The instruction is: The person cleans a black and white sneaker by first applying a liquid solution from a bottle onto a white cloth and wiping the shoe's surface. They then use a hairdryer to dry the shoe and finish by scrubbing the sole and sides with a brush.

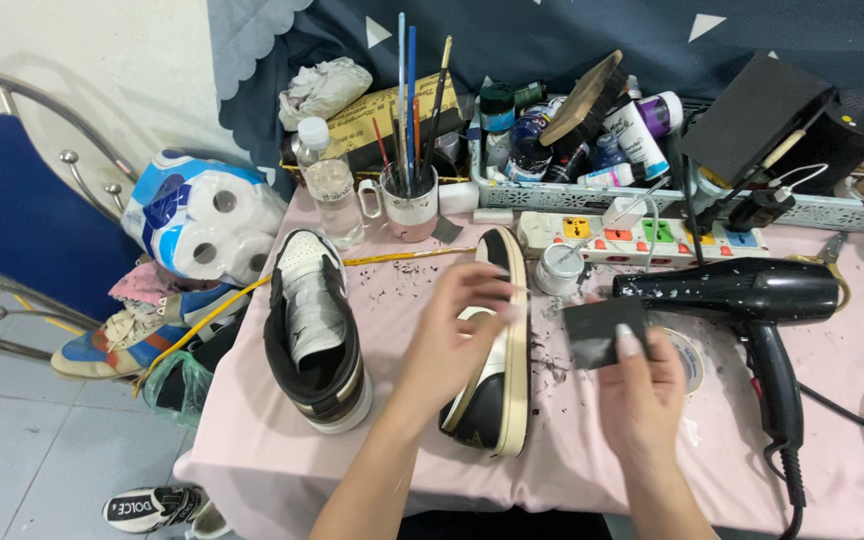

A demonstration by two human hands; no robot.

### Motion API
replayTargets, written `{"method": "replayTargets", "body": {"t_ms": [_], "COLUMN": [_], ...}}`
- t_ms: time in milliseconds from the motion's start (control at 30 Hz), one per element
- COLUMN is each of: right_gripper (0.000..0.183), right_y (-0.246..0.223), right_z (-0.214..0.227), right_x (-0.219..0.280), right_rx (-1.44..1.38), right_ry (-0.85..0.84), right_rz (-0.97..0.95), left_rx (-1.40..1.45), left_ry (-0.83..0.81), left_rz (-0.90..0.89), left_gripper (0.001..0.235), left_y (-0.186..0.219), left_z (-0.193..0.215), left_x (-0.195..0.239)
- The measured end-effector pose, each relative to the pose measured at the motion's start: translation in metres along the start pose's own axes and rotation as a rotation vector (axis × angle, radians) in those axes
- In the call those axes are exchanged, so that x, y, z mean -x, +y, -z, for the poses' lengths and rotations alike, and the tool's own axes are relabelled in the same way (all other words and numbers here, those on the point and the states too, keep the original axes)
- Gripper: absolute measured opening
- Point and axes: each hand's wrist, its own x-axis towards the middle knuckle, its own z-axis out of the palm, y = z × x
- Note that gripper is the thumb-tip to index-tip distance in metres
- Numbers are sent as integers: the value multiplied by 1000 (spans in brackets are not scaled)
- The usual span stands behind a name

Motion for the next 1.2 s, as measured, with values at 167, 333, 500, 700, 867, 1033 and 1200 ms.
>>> {"method": "replayTargets", "body": {"t_ms": [167,333,500,700,867,1033,1200], "right_gripper": [28,31,26,35,27,29,24], "right_y": [-16,-24,-21,-26,-31,-31,-25], "right_z": [21,34,23,5,-2,-2,4], "right_x": [-3,-8,-8,-1,-4,-10,-6], "right_rx": [676,743,502,833,1146,1265,1265], "right_ry": [-189,-409,-457,-557,-669,-855,-886], "right_rz": [319,94,-9,246,581,792,844], "left_rx": [-503,-591,-383,-424,-305,-120,-63], "left_ry": [295,364,369,381,357,339,335], "left_rz": [63,204,236,188,238,263,141], "left_gripper": [38,58,64,51,38,34,32], "left_y": [-11,-35,-53,-57,-43,-42,-60], "left_z": [28,18,11,12,0,-11,-13], "left_x": [46,74,79,76,70,66,57]}}
